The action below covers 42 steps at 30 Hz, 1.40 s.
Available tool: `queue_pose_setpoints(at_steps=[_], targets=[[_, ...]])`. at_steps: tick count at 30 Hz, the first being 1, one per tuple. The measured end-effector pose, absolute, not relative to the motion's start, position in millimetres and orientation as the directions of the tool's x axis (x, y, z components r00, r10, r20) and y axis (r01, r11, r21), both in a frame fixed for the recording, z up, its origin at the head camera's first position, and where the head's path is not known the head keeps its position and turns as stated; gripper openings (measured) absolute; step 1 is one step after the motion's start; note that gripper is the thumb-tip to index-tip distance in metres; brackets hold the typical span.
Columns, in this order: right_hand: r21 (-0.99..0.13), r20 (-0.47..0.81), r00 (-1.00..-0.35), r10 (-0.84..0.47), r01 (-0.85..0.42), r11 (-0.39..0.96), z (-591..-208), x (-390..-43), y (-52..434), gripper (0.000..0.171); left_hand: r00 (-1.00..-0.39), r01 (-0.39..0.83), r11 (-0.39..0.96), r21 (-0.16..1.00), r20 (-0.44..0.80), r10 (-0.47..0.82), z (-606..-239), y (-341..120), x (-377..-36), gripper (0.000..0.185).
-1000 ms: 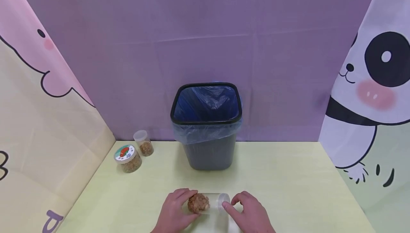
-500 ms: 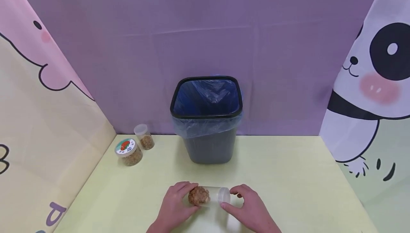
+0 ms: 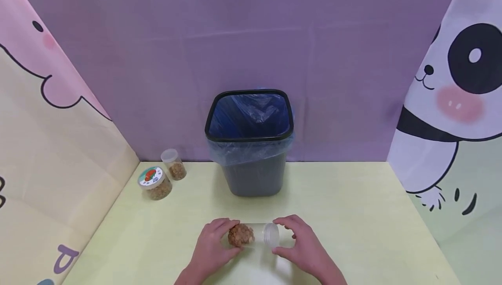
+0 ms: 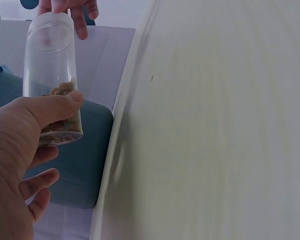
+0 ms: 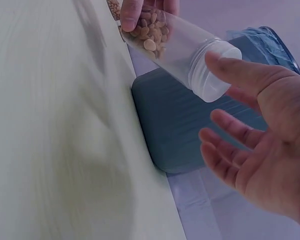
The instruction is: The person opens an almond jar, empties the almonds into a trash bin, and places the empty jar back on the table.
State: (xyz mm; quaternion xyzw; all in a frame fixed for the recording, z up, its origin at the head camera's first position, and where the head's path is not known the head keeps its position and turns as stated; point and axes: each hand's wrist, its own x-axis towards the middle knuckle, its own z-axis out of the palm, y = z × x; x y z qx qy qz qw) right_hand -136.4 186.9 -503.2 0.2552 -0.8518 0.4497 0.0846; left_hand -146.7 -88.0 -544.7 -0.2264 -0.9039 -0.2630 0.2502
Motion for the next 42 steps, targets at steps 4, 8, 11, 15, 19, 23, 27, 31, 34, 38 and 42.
queue_pose_setpoints(at_steps=[4, 8, 11, 15, 19, 23, 27, 31, 34, 38, 42], targets=[[-0.725, 0.368, -0.851, -0.375, -0.515, 0.458, -500.5, -137.9, 185.3, 0.059, -0.78, 0.535, 0.761, 0.368, 0.561, 0.277, -545.1, -89.4, -145.8, 0.061], [-0.736, 0.352, -0.862, -0.365, -0.496, 0.462, -499.6, -136.7, 184.4, 0.062, -0.781, 0.533, 0.76, 0.372, 0.563, 0.272, -545.4, -90.4, -145.3, 0.061], [-0.754, 0.313, -0.898, -0.308, -0.432, 0.494, -499.4, -135.6, 183.4, 0.058, -0.783, 0.531, 0.756, 0.384, 0.563, 0.264, -544.9, -90.1, -145.4, 0.06], [-0.735, 0.208, -0.957, -0.202, -0.29, 0.613, -498.4, -135.4, 181.0, 0.039, -0.783, 0.534, 0.748, 0.394, 0.563, 0.263, -544.4, -89.1, -145.7, 0.06], [-0.671, 0.151, -0.977, -0.149, -0.212, 0.711, -494.5, -135.4, 178.5, 0.033, -0.782, 0.535, 0.749, 0.39, 0.564, 0.265, -542.8, -88.4, -145.5, 0.06], [-0.659, 0.146, -0.974, -0.174, -0.226, 0.717, -490.4, -135.2, 177.1, 0.03, -0.774, 0.538, 0.752, 0.38, 0.575, 0.264, -541.7, -88.7, -145.7, 0.06], [-0.684, 0.161, -0.962, -0.222, -0.271, 0.677, -489.3, -136.0, 176.8, 0.028, -0.771, 0.539, 0.757, 0.37, 0.578, 0.266, -542.0, -89.3, -146.0, 0.061], [-0.723, 0.2, -0.938, -0.283, -0.336, 0.603, -490.0, -136.0, 177.8, 0.031, -0.769, 0.541, 0.759, 0.361, 0.578, 0.273, -541.7, -90.0, -145.6, 0.06], [-0.725, 0.25, -0.913, -0.322, -0.397, 0.562, -490.6, -134.9, 178.8, 0.037, -0.77, 0.544, 0.757, 0.36, 0.574, 0.28, -540.8, -90.5, -145.5, 0.059], [-0.712, 0.308, -0.889, -0.34, -0.452, 0.537, -490.1, -134.2, 179.1, 0.042, -0.78, 0.539, 0.76, 0.362, 0.555, 0.288, -538.6, -91.3, -146.3, 0.059], [-0.705, 0.33, -0.878, -0.346, -0.473, 0.528, -488.6, -133.0, 179.7, 0.047, -0.784, 0.535, 0.764, 0.36, 0.548, 0.291, -535.6, -92.3, -145.3, 0.059]])
